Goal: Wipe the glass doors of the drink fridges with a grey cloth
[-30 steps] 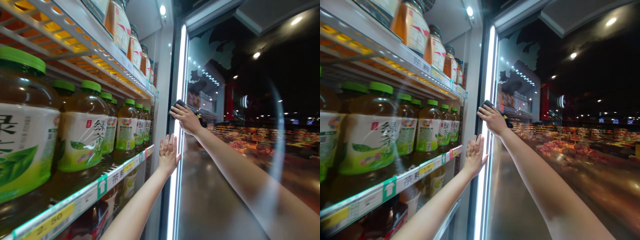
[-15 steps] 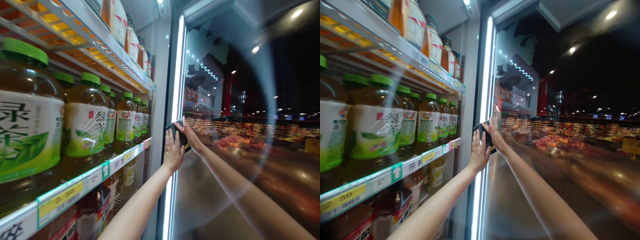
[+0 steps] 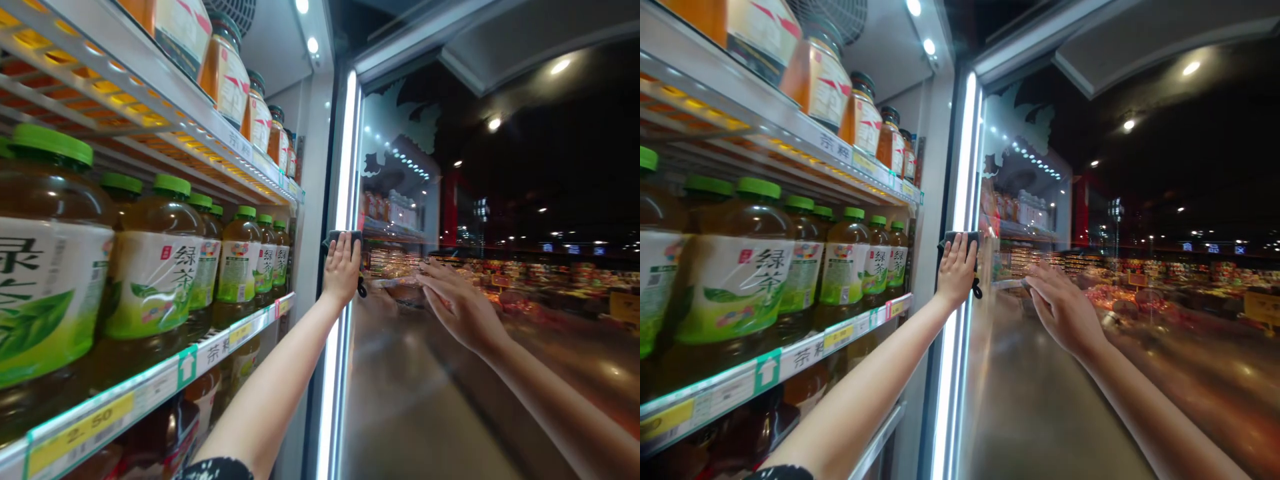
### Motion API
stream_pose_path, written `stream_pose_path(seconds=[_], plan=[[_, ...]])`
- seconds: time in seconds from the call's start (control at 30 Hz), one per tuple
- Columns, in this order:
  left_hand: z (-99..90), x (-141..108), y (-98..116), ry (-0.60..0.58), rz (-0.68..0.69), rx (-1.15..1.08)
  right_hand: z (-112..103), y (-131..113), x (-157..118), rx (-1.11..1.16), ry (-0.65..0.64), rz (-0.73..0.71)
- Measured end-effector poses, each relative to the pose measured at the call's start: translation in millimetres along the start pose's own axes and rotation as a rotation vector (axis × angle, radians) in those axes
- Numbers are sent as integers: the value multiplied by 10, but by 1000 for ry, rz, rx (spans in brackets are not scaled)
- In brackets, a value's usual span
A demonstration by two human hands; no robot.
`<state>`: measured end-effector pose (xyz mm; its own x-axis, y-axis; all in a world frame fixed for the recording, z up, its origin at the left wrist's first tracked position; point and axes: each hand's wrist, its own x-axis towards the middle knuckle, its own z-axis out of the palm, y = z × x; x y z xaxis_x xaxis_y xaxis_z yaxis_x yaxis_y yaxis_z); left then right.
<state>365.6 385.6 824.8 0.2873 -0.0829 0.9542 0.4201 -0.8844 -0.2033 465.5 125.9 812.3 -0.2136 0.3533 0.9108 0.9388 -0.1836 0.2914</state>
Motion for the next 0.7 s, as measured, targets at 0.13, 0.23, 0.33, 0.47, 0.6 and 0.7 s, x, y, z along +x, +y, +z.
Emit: stream_pose_path(seconds=[0.13,0.23,0.33,0.47,0.6,0.7], plan=[[27,-366,127,-5,-22,-18,-108,1,-331,-135,-32,-82],[14,-417,100,-12,-63,-45,-123,15,-463,-179,-38,-109],[-22,-225,3,-2,-119,-70,-119,57,-505,-204,-13,-144],[-12,-221,32,52,-181,-31,-112,89,-537,-199,2,-157],[73,-665,222,53,-216,7,-105,82,-575,-187,-5,-152],[103,-809,222,23,-182,-36,-107,78,-585,-192,-30,-144]])
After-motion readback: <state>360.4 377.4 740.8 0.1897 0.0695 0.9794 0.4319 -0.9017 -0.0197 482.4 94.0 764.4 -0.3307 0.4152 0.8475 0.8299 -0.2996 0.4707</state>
